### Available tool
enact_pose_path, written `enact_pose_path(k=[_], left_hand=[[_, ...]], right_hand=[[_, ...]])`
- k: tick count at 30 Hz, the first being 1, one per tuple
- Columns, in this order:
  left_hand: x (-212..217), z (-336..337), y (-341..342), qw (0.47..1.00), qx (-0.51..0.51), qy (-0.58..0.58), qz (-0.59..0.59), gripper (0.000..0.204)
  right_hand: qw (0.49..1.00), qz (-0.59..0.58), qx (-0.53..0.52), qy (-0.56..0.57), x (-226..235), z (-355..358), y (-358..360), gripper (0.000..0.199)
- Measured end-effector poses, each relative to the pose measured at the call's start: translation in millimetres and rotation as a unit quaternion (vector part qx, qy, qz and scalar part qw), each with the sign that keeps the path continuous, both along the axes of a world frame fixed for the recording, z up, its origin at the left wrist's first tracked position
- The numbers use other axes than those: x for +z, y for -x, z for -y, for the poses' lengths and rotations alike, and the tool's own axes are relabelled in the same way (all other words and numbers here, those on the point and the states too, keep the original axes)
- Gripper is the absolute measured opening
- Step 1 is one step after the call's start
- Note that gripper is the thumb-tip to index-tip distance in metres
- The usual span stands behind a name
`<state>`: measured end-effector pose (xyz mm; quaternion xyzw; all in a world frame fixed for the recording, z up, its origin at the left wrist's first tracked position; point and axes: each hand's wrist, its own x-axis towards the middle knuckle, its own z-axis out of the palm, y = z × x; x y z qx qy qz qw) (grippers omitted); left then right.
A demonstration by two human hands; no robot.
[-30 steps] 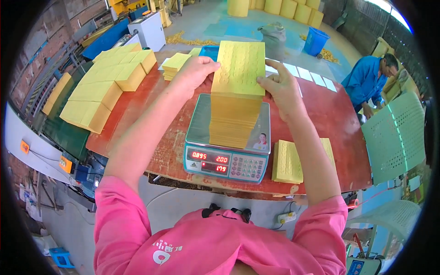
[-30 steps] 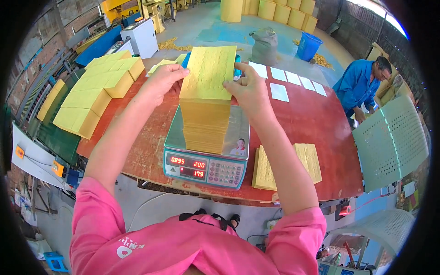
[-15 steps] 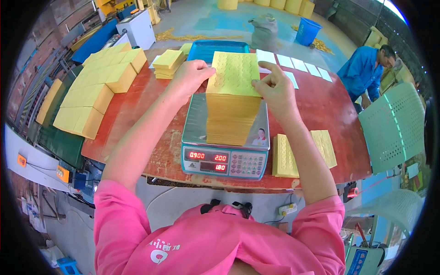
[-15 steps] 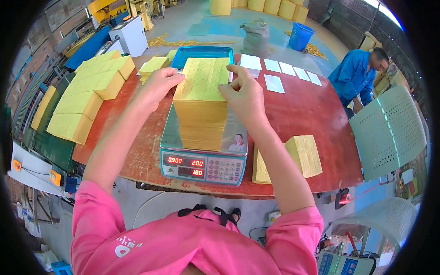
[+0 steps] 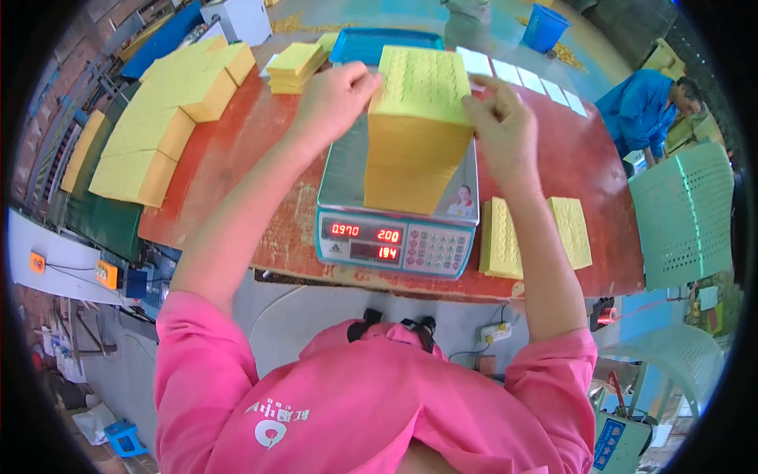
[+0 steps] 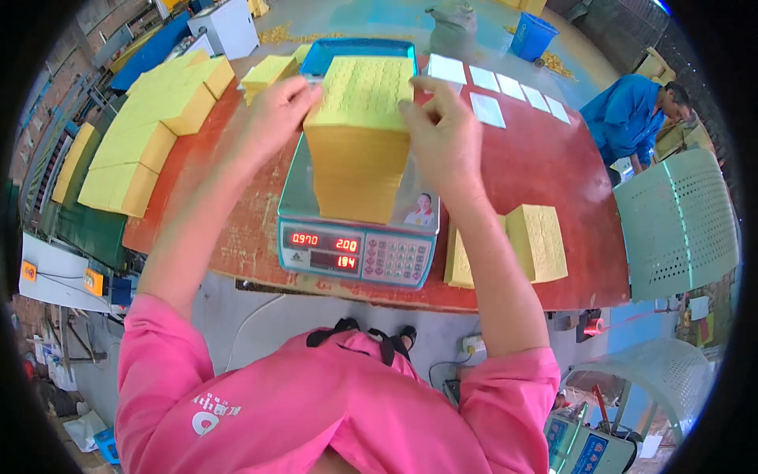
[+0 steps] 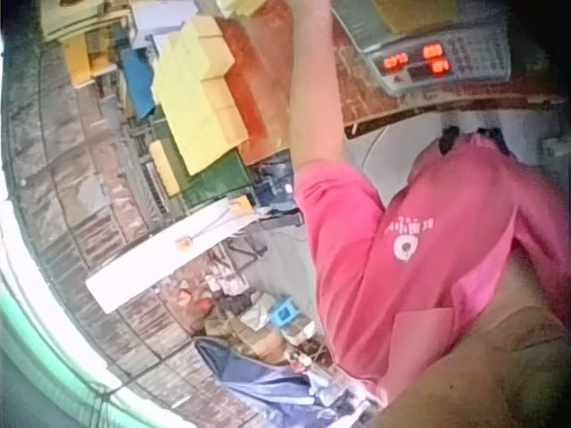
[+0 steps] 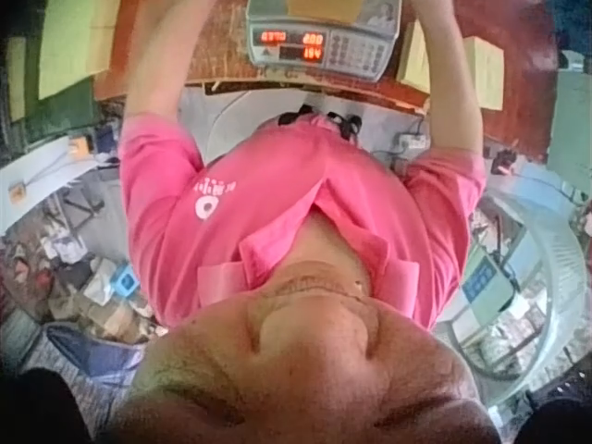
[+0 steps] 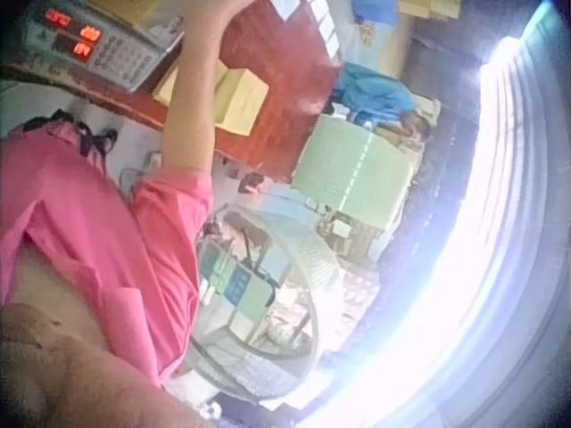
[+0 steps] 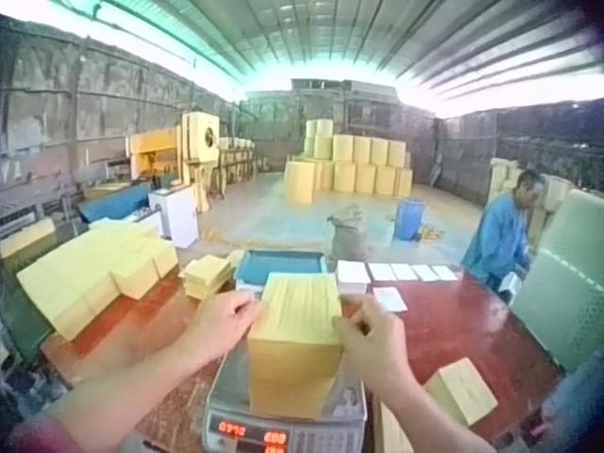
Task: Weighing and counting stacks of yellow textured paper blocks on a digital scale.
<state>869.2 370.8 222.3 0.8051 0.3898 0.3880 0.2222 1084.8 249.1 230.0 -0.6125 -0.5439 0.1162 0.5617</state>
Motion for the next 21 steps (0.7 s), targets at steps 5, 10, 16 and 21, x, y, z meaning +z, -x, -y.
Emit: enact_pose_path(k=[5, 10, 16, 21], left_hand=[[-18.6, 38.6, 60.7, 0.971, 0.040, 0.147, 0.186, 0.024], [-77.4, 78.9, 125.1, 0.936, 0.114, 0.246, 0.224, 0.018], [-98.7, 99.3, 142.7, 0.913, 0.137, 0.298, 0.243, 0.017], [-101.1, 102.3, 143.0, 0.914, 0.125, 0.296, 0.248, 0.018]], right_hand=[[0.994, -0.088, 0.000, -0.071, -5.6, 46.2, -7.3, 0.027], [0.985, -0.174, -0.008, 0.016, -51.6, 89.6, -14.8, 0.025], [0.972, -0.230, 0.014, 0.041, -75.6, 97.3, -2.8, 0.024], [0.970, -0.237, 0.038, 0.031, -75.6, 95.9, 6.8, 0.026]])
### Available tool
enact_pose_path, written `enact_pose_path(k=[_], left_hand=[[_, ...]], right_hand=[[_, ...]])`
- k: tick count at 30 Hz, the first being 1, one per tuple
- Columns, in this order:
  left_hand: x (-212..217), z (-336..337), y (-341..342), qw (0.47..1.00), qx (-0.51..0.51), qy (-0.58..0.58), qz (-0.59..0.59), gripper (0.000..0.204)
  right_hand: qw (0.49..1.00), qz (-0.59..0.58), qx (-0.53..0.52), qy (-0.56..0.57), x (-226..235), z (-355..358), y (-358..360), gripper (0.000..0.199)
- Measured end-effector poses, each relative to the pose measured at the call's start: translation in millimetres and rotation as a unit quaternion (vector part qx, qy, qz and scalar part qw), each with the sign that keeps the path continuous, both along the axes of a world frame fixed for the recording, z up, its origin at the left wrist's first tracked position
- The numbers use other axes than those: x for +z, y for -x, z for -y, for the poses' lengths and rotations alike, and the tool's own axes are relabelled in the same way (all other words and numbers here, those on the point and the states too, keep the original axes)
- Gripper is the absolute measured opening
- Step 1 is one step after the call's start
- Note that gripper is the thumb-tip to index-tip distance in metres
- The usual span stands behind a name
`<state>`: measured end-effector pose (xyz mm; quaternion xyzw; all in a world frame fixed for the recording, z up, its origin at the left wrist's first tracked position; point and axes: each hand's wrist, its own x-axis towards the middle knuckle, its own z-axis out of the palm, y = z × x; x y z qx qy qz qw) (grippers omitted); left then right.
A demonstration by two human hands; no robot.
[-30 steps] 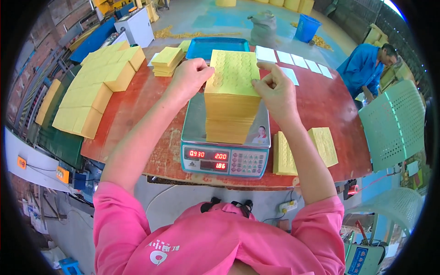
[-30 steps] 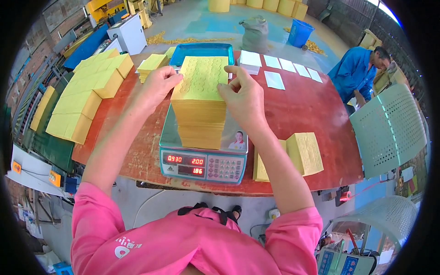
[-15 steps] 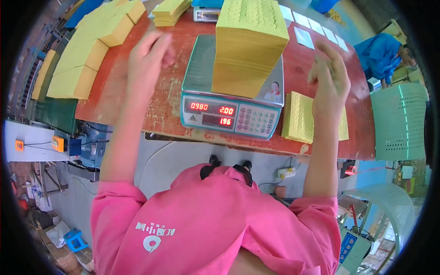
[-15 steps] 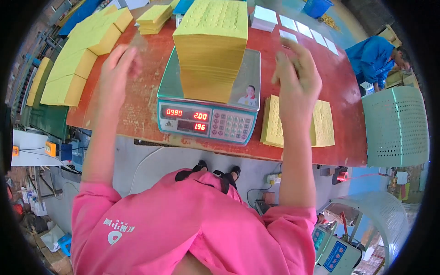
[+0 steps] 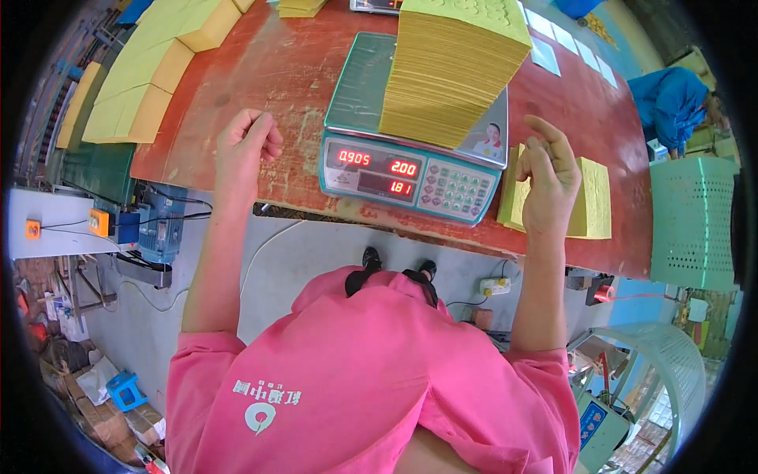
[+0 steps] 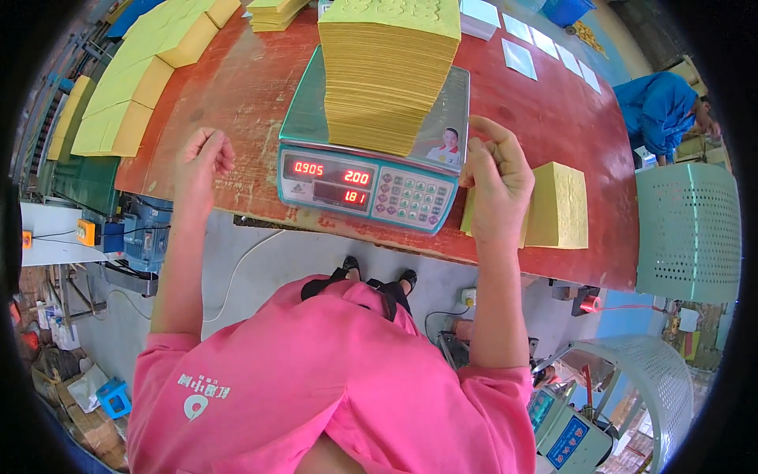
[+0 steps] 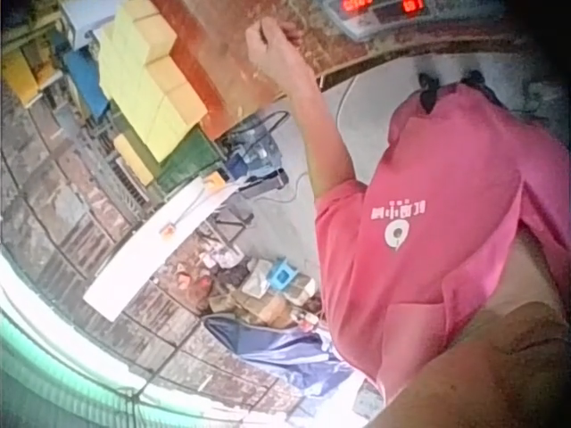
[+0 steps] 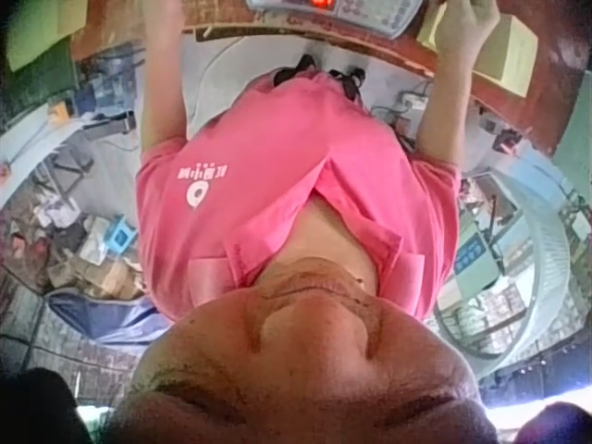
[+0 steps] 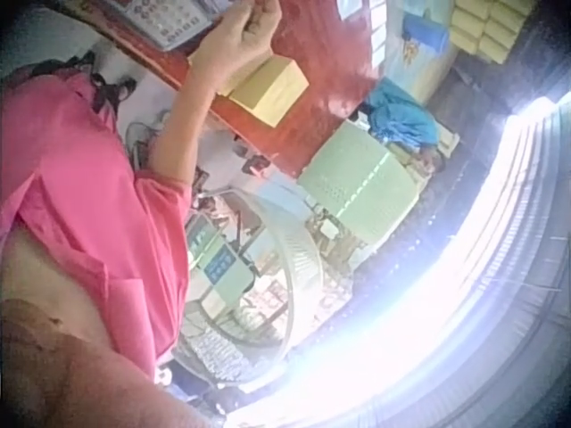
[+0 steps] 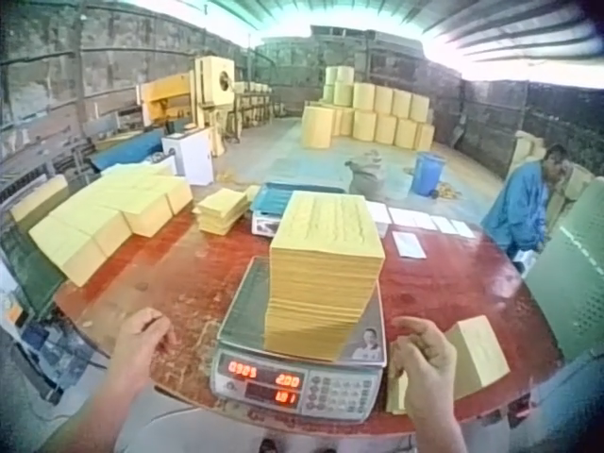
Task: Weighing and counting stacks of yellow textured paper blocks on a digital scale.
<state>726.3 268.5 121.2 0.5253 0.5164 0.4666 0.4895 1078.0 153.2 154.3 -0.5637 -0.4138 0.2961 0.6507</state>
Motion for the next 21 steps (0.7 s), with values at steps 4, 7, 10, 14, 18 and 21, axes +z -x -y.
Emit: enact_pose_path(k=[4, 7, 10, 14, 18, 21], left_hand=[[-1.8, -0.3, -2.7, 1.000, -0.004, -0.002, 0.001, 0.018], [-2.4, -1.7, -2.0, 1.000, -0.007, -0.001, 0.001, 0.018], [-1.0, -3.1, -2.3, 1.000, -0.012, 0.002, 0.000, 0.018], [2.4, -4.0, -12.9, 0.999, -0.031, -0.004, 0.007, 0.017], [2.4, 3.8, -14.9, 0.999, -0.043, -0.014, -0.002, 0.017], [5.5, 17.4, -23.9, 0.999, -0.047, -0.016, -0.013, 0.018]], right_hand=[[1.000, 0.002, 0.000, 0.006, -0.4, 3.4, -1.7, 0.024], [1.000, 0.010, -0.008, 0.015, -1.7, 6.4, -5.9, 0.024], [1.000, 0.004, -0.016, 0.018, 0.3, 9.2, -5.6, 0.024], [1.000, 0.017, -0.020, -0.001, -3.4, 17.3, -12.4, 0.024], [0.999, 0.020, -0.021, 0.015, -15.2, 21.7, -0.9, 0.027], [0.997, -0.066, -0.011, 0.030, -37.0, 29.1, 7.2, 0.022]])
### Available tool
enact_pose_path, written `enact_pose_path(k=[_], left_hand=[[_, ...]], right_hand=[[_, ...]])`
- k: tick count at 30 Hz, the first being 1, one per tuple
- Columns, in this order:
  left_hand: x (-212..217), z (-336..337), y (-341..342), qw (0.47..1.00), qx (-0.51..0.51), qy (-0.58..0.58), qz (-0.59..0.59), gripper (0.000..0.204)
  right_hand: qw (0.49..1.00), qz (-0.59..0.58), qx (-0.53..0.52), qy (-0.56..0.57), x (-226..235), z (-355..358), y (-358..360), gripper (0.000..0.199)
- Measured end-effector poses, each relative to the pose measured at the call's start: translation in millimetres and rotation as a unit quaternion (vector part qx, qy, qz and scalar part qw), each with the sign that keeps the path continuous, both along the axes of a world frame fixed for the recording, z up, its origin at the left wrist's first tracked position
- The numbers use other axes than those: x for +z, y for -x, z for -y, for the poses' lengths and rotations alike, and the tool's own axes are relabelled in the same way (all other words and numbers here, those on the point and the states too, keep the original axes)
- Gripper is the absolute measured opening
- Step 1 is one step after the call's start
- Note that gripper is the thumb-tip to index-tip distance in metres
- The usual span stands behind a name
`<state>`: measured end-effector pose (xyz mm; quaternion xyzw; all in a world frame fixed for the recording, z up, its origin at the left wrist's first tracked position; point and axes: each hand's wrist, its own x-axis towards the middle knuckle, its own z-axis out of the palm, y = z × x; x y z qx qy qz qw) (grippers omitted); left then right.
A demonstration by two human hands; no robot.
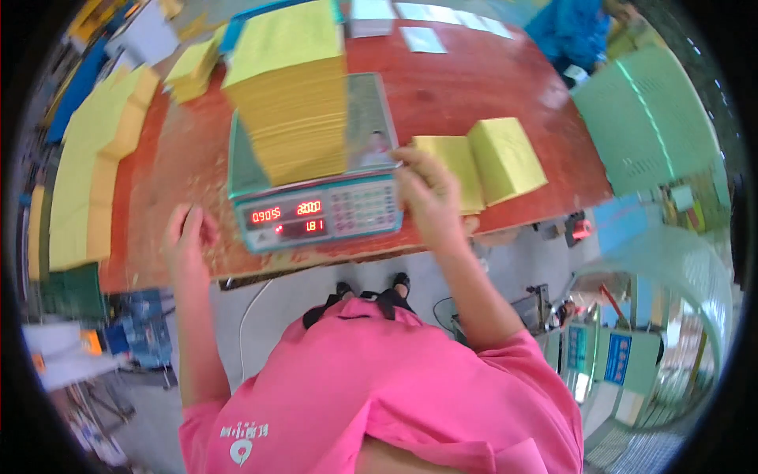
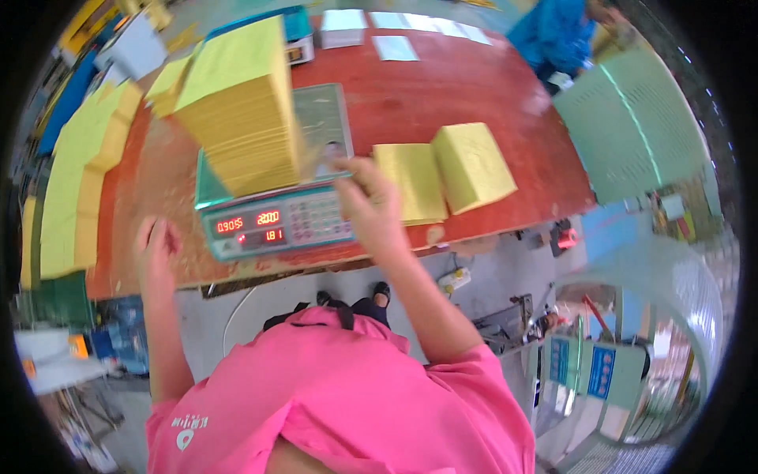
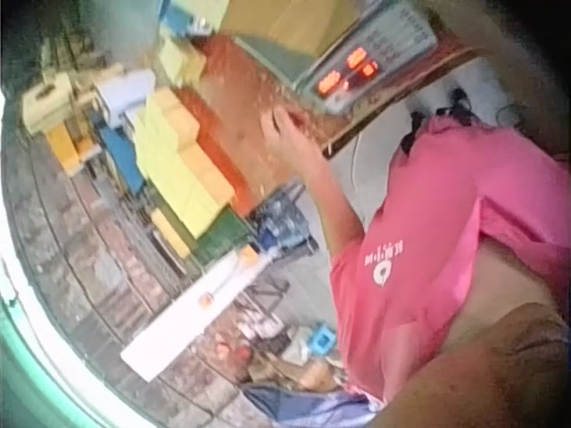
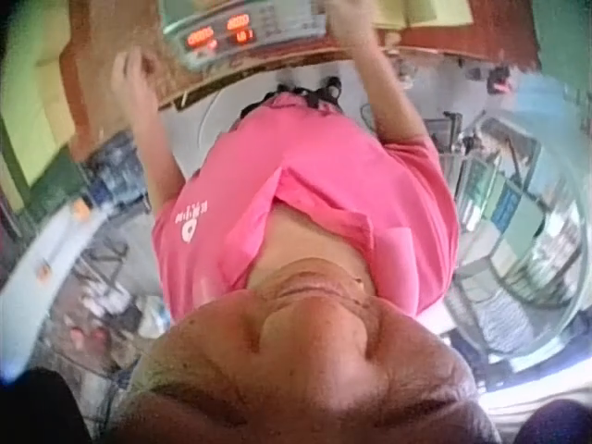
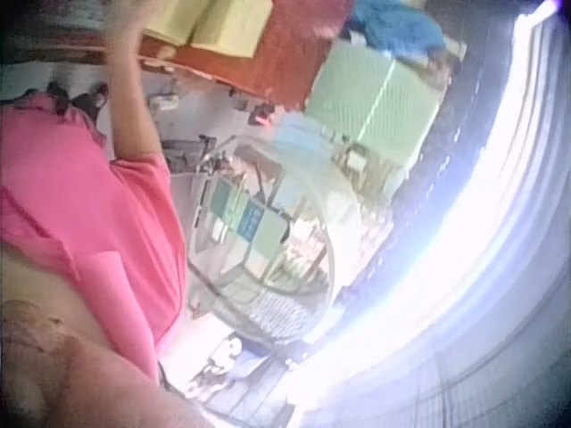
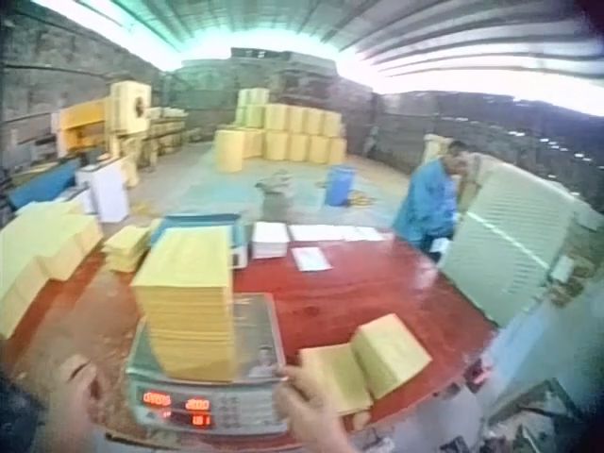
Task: Weighing and counting stacks of yellow textured paper blocks on a digital scale.
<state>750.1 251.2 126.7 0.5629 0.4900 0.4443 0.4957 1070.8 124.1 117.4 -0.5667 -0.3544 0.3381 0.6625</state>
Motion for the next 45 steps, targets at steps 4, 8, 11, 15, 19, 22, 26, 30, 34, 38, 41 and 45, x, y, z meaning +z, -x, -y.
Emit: enact_pose_path(k=[4, 8, 11, 15, 19, 22, 26, 30, 34, 38, 41, 45], left_hand=[[-0.6, 16.9, -25.7, 0.998, -0.053, 0.033, 0.013, 0.019], [7.7, 28.9, -60.2, 0.986, -0.157, 0.054, 0.018, 0.018], [20.8, 48.7, -103.4, 0.954, -0.286, 0.094, -0.002, 0.016], [24.5, 61.8, -151.9, 0.959, -0.267, 0.097, 0.001, 0.014], [28.9, 57.4, -145.8, 0.990, -0.130, 0.026, 0.049, 0.019], [43.9, 51.7, -130.7, 0.995, -0.041, -0.040, 0.081, 0.020], [84.0, 28.3, -154.6, 0.969, 0.193, -0.117, 0.104, 0.017], [109.2, -29.9, -133.8, 0.979, 0.137, -0.136, 0.059, 0.033], [125.4, -83.4, -114.3, 0.995, 0.012, 0.058, 0.075, 0.044], [132.2, -105.3, -158.8, 0.991, -0.061, 0.117, 0.033, 0.048], [128.0, -110.9, -162.3, 0.959, -0.193, 0.205, -0.009, 0.058], [127.5, -105.7, -135.6, 0.942, -0.224, 0.249, -0.028, 0.056]], right_hand=[[0.999, -0.019, 0.011, 0.023, -16.5, 28.9, 12.9, 0.022], [0.996, -0.030, -0.018, 0.082, -26.1, 69.2, -5.7, 0.021], [0.991, -0.052, -0.086, 0.084, -30.2, 101.6, -36.5, 0.020], [0.987, -0.030, -0.119, 0.105, -31.1, 137.6, -75.9, 0.019], [0.990, -0.078, -0.084, 0.084, -42.9, 144.4, -104.9, 0.019], [0.990, -0.085, -0.011, 0.115, -36.5, 134.8, -119.3, 0.018], [0.982, -0.091, 0.083, 0.146, -40.8, 128.6, -153.7, 0.018], [0.971, -0.051, 0.214, 0.099, -11.9, 76.7, -151.7, 0.024], [0.973, 0.054, 0.224, -0.028, 17.7, -31.6, -111.6, 0.037], [0.982, 0.123, 0.104, -0.094, -15.7, -160.0, -84.9, 0.047], [0.991, 0.053, 0.113, -0.055, -34.5, -199.2, -57.7, 0.052], [0.992, 0.009, 0.115, -0.054, -38.9, -172.2, -25.6, 0.052]])
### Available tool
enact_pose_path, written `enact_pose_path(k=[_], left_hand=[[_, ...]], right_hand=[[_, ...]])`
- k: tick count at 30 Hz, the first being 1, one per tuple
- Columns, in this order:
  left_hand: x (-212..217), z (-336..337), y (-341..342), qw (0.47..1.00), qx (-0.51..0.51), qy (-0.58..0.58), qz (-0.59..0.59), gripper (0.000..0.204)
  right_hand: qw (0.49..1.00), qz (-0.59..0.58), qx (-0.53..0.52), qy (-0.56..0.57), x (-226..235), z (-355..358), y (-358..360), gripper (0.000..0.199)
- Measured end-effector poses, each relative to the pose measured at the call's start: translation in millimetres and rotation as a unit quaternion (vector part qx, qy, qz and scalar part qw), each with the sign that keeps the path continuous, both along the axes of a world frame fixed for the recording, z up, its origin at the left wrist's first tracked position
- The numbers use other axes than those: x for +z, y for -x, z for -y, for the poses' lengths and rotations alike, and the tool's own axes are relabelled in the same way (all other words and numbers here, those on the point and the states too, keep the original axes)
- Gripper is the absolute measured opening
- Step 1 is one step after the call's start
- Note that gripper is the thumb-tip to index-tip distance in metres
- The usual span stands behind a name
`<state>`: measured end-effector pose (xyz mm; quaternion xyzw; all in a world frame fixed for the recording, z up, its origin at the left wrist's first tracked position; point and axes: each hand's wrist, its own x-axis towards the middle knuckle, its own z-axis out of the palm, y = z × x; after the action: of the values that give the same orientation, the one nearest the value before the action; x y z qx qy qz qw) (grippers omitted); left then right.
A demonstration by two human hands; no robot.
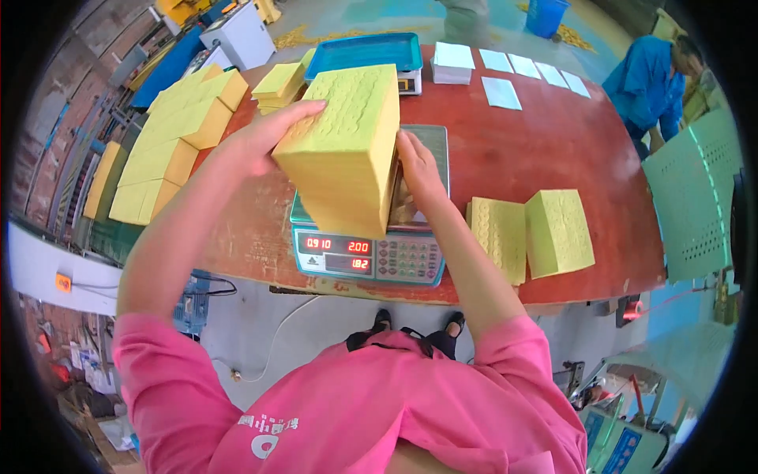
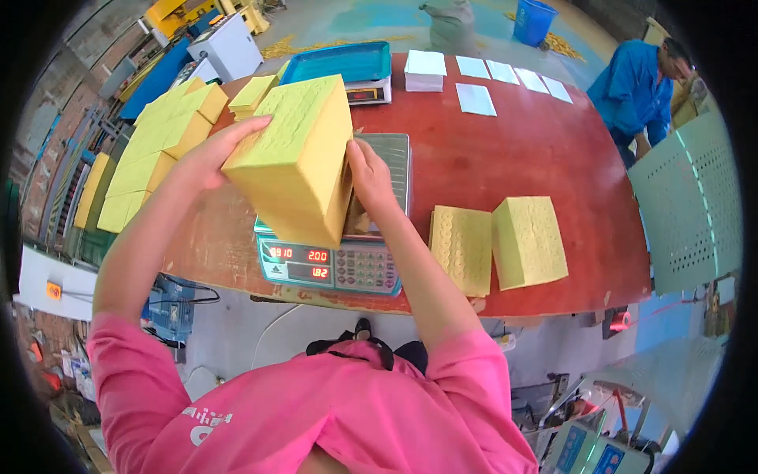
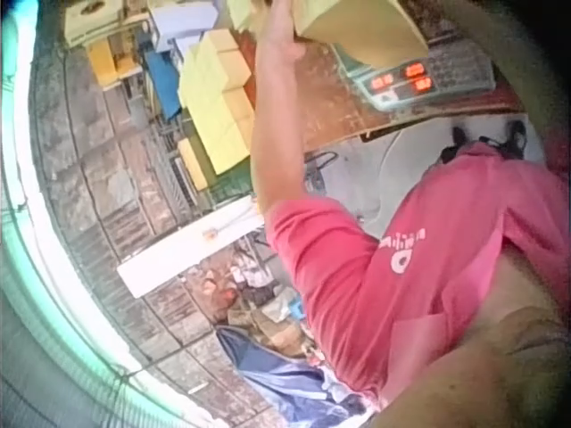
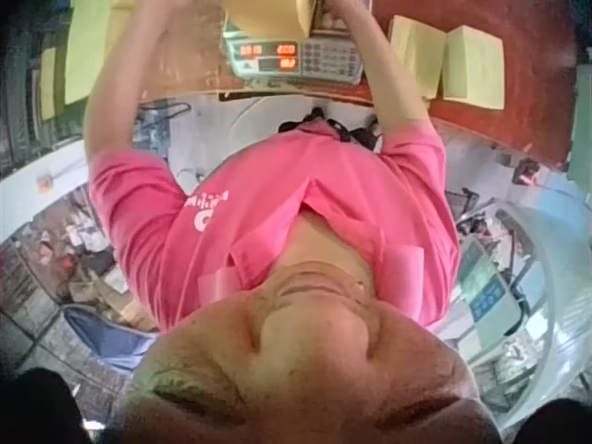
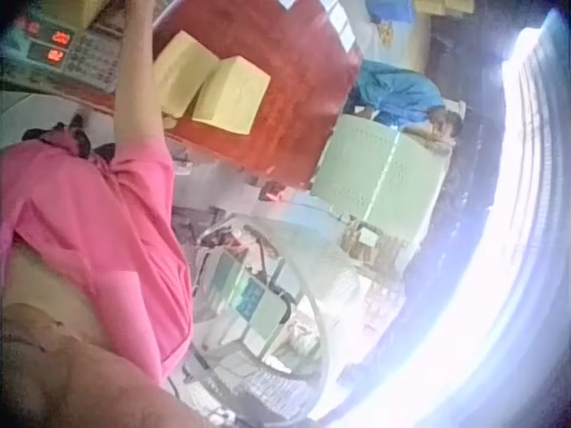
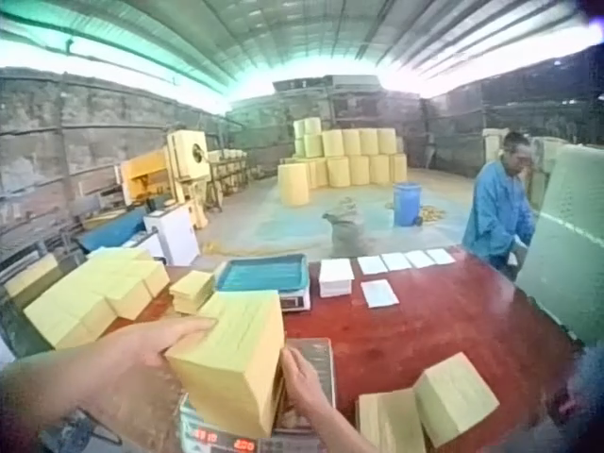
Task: Weighing and counting stacks of yellow textured paper blocks on a digital scale.
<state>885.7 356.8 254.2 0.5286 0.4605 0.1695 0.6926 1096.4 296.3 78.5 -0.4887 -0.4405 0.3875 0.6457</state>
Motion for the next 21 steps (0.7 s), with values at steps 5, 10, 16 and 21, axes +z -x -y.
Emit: enact_pose_path(k=[5, 10, 16, 21], left_hand=[[7.5, 9.2, 28.0, 0.991, -0.128, 0.008, -0.036, 0.056], [-1.1, -14.0, 11.3, 0.988, -0.142, 0.002, -0.066, 0.056], [-31.9, -35.9, 37.5, 0.994, -0.106, -0.010, 0.004, 0.053], [-32.8, -12.6, 53.8, 0.994, -0.089, -0.024, 0.058, 0.053]], right_hand=[[0.996, 0.047, -0.071, -0.011, 11.4, 90.6, 29.9, 0.050], [0.993, 0.015, -0.103, 0.061, -36.2, 179.3, 63.5, 0.045], [0.897, -0.419, 0.095, 0.105, -56.2, 130.4, 113.6, 0.036], [0.958, -0.229, 0.096, 0.141, -21.3, 148.4, 86.2, 0.043]])
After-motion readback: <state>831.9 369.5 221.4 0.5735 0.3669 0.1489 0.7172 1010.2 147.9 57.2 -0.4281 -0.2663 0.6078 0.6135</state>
